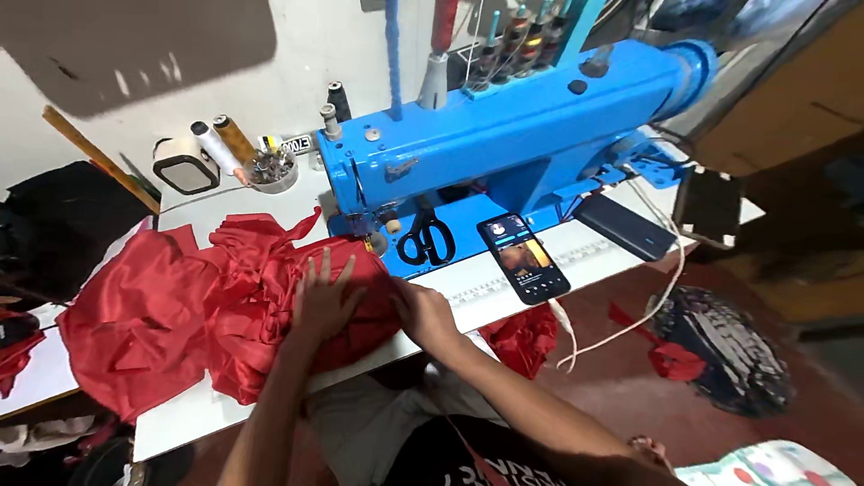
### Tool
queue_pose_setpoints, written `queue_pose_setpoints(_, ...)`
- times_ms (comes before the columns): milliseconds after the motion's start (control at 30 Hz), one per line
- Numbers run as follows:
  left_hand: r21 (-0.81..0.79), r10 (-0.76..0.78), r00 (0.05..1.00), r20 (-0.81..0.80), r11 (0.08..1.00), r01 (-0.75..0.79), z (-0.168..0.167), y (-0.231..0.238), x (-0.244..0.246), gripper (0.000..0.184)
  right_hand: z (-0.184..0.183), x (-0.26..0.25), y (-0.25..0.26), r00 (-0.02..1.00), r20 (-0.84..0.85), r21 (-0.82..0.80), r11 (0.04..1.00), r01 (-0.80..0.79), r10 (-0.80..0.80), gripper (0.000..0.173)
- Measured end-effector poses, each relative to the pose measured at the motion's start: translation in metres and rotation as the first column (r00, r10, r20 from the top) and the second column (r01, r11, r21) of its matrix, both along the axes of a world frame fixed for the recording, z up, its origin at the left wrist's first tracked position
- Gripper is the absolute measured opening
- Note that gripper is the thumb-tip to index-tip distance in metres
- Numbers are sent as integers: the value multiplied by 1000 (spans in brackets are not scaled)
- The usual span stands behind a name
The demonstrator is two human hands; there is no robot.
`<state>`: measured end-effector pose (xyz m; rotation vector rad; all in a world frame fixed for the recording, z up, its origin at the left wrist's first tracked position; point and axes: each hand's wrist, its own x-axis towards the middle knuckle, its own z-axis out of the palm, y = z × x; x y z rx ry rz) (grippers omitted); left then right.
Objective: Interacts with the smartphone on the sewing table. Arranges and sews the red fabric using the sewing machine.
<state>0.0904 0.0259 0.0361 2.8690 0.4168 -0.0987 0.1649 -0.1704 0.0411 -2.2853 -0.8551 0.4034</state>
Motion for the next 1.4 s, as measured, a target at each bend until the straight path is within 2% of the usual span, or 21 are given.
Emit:
queue_pose_setpoints(100,6,-125,992,-7,992,125,5,27,-8,59,-1,-10,3,999,32,-44,999,15,-14,42)
queue_pose_setpoints(200,4,-108,994,12,994,108,23,26,-2,54,-1,-16,6,996,85,-32,999,26,-24,41)
queue_pose_setpoints(300,-31,-31,956,291,999,41,16,-17,15,31,5,-15,6,999,37,-68,998,4,-2,41)
queue_pose_setpoints(367,-153,91,934,345,987,-40,12,-52,26,33,10,-13,5,1000,-5,-96,995,-9,9,42)
queue_pose_setpoints(433,-203,159,945,285,974,-102,0,-66,30,39,10,-11,2,1000,-24,-101,995,-17,14,43)
queue_pose_setpoints(500,-116,135,947,292,988,-105,-17,-63,22,41,7,-7,-3,999,-14,-72,997,-34,33,44)
queue_pose_setpoints(600,-33,17,944,329,999,-7,-21,-47,6,42,0,0,-8,996,72,46,997,-65,61,43)
queue_pose_setpoints(767,22,-82,943,323,997,79,-24,-34,-5,48,-21,29,-4,912,402,138,979,-149,82,31)
queue_pose_setpoints(867,31,-95,945,313,995,90,-25,-32,-5,52,-27,40,-3,864,497,124,979,-162,79,29)
queue_pose_setpoints(1033,-5,-77,949,305,997,82,-18,-33,-2,54,-33,47,-4,806,581,100,973,-210,114,29)
queue_pose_setpoints(1233,-168,12,937,348,985,49,-8,-21,23,35,-33,64,4,766,623,54,969,-243,157,31)
queue_pose_setpoints(1300,-159,-3,924,382,985,69,-12,-13,31,40,-32,68,5,763,623,36,968,-249,173,31)
queue_pose_setpoints(1400,-153,-53,964,262,984,95,-8,-1,37,59,-29,73,2,766,599,-19,960,-280,235,33)
